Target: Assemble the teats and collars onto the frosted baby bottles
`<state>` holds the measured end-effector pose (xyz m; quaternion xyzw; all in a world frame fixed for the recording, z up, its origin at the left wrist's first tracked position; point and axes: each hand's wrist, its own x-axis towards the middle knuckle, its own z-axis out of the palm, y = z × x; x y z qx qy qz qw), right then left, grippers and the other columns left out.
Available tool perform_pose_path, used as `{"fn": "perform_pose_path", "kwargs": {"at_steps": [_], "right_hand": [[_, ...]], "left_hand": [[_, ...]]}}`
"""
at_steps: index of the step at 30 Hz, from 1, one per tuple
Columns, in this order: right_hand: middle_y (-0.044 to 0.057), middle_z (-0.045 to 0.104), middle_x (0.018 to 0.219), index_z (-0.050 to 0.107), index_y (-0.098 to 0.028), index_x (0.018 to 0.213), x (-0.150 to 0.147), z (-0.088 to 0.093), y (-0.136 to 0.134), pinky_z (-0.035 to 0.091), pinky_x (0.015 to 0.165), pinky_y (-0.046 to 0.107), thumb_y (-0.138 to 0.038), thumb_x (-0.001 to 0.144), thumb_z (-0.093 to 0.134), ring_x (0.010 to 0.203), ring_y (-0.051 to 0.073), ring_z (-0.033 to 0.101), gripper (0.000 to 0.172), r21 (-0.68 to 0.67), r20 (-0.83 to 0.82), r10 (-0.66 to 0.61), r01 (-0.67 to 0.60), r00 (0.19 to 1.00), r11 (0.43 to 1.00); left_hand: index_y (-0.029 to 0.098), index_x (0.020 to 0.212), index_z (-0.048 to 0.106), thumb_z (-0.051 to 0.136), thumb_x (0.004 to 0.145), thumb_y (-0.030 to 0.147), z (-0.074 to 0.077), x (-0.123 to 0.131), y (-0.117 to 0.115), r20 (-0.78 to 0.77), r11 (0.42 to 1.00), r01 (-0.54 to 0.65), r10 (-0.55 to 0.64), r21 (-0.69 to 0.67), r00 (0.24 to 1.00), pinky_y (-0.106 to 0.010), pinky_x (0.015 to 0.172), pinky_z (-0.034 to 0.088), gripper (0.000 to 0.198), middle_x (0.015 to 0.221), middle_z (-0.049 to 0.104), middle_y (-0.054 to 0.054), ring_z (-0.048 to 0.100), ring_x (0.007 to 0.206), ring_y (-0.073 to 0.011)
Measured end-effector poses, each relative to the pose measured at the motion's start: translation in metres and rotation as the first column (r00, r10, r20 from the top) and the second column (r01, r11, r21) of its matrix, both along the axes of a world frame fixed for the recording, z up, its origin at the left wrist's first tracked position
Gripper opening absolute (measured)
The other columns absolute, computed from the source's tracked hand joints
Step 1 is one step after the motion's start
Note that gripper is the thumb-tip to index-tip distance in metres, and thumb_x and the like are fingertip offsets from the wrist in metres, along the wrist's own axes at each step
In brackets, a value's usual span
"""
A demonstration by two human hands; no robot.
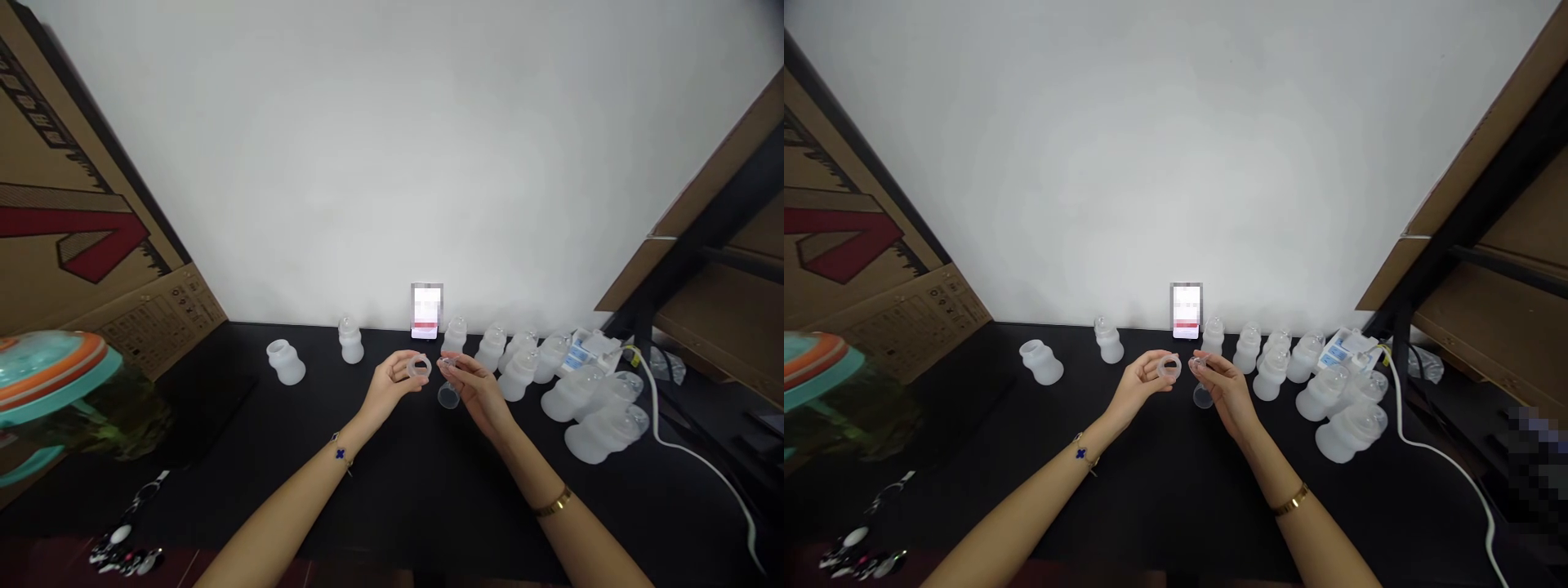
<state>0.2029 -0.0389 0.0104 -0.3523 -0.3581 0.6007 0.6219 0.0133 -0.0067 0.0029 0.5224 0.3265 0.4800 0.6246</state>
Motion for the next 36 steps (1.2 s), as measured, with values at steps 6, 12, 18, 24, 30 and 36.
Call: {"fn": "perform_pose_path", "kwargs": {"at_steps": [6,12,18,24,30,36], "right_hand": [[0.006,0.075,0.110,0.077,-0.020,0.097,-0.0001,0.0010,0.0001,0.050,0.104,0.038,-0.030,0.074,0.085,0.105,0.022,0.070,0.027,-0.038,-0.058,-0.035,0.033,0.998,0.999],[0.006,0.077,0.100,0.076,-0.020,0.099,0.0003,0.0021,0.0006,0.053,0.097,0.036,-0.038,0.077,0.082,0.093,0.020,0.072,0.028,-0.074,-0.048,-0.033,0.029,0.998,0.997],[0.005,0.077,0.097,0.076,-0.021,0.098,0.0000,0.0023,0.0002,0.053,0.097,0.036,-0.038,0.076,0.083,0.093,0.020,0.072,0.029,-0.079,-0.057,-0.033,0.029,0.998,0.996],[0.005,0.077,0.097,0.076,-0.020,0.096,-0.0014,0.0013,0.0011,0.052,0.102,0.038,-0.033,0.075,0.084,0.097,0.021,0.073,0.026,-0.079,-0.108,-0.040,0.031,0.993,0.996],[0.004,0.075,0.110,0.076,-0.020,0.094,-0.0037,0.0051,-0.0037,0.044,0.113,0.041,-0.027,0.075,0.084,0.114,0.026,0.068,0.021,-0.090,-0.159,0.035,-0.050,0.987,0.995],[0.008,0.067,0.132,0.074,-0.019,0.112,-0.0062,0.0054,-0.0071,0.040,0.117,0.038,-0.019,0.076,0.082,0.131,0.026,0.057,0.036,-0.060,-0.155,0.136,-0.146,0.979,0.987]], "left_hand": [[0.018,0.110,0.064,0.085,0.069,0.029,-0.0012,-0.0003,0.0002,-0.032,0.999,0.022,-0.021,0.038,0.999,-0.024,0.070,0.057,0.047,0.118,0.071,-0.010,0.069,0.096,-0.0195],[0.018,0.109,0.065,0.079,0.075,0.044,-0.0012,-0.0005,-0.0001,-0.081,1.000,0.028,-0.027,0.006,0.996,-0.025,0.067,0.057,0.045,0.111,0.073,-0.011,0.071,0.095,-0.0216],[0.016,0.110,0.065,0.066,0.083,0.059,0.0002,-0.0002,-0.0001,-0.100,0.999,0.036,-0.034,0.013,0.994,-0.028,0.066,0.058,0.051,0.108,0.073,-0.014,0.073,0.083,-0.0214],[0.015,0.111,0.060,0.058,0.087,0.064,0.0011,0.0003,-0.0011,-0.077,0.999,0.048,-0.049,-0.019,0.996,-0.027,0.064,0.057,0.054,0.111,0.073,-0.016,0.071,0.075,-0.0181],[0.017,0.112,0.059,0.056,0.088,0.062,-0.0010,-0.0009,0.0018,-0.056,1.000,-0.009,0.009,-0.006,0.998,-0.026,0.063,0.057,0.051,0.117,0.071,-0.016,0.071,0.073,-0.0167],[0.020,0.103,0.054,0.075,0.077,0.052,0.0037,-0.0021,0.0004,-0.043,0.992,-0.126,0.126,-0.004,0.991,-0.025,0.060,0.054,0.046,0.106,0.073,-0.010,0.070,0.070,-0.0156]]}}
